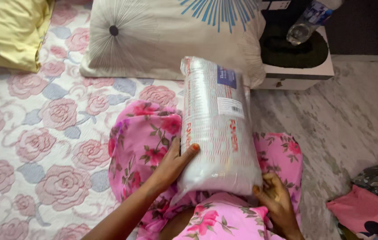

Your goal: The person sits on a bed and repeatedly smooths, adjusts, and repositions a patterned pillow. They then pick up a packaged cylindrical pillow insert, inspect it, and place it on the bed.

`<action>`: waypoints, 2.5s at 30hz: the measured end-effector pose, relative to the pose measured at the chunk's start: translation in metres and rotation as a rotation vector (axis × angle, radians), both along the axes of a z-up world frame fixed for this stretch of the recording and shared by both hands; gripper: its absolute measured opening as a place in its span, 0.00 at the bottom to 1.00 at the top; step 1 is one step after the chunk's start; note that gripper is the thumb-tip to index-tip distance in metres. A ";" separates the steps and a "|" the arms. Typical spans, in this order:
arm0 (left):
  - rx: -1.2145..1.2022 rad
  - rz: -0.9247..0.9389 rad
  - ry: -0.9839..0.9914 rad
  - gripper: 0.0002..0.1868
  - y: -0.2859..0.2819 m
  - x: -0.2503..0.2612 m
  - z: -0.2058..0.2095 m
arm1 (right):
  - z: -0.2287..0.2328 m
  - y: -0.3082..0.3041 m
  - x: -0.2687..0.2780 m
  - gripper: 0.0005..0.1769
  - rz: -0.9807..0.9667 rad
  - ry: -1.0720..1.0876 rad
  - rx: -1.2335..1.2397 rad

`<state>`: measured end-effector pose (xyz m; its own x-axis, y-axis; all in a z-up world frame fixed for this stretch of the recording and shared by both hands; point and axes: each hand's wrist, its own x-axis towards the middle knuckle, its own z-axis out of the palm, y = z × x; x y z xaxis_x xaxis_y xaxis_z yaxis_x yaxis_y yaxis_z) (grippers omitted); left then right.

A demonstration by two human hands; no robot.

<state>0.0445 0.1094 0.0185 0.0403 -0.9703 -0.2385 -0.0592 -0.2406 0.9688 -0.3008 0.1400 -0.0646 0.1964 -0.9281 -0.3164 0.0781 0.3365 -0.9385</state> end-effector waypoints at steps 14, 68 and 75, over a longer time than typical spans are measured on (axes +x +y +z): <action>-0.007 0.259 0.202 0.60 -0.209 0.023 -0.057 | 0.019 -0.132 0.026 0.33 0.041 -0.249 0.190; -0.916 1.076 -0.463 0.15 -0.283 0.167 -0.018 | 0.046 -0.337 0.251 0.28 -0.264 1.102 -1.039; -0.644 0.566 -1.044 0.26 -0.297 0.100 -0.002 | 0.060 -0.327 0.260 0.27 -0.287 1.150 -1.129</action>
<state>0.1448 -0.1880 0.0168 0.3504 -0.6871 0.6365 -0.8763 -0.0006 0.4817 -0.0410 -0.1873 -0.0048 0.1412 -0.7387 0.6591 -0.8592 -0.4221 -0.2890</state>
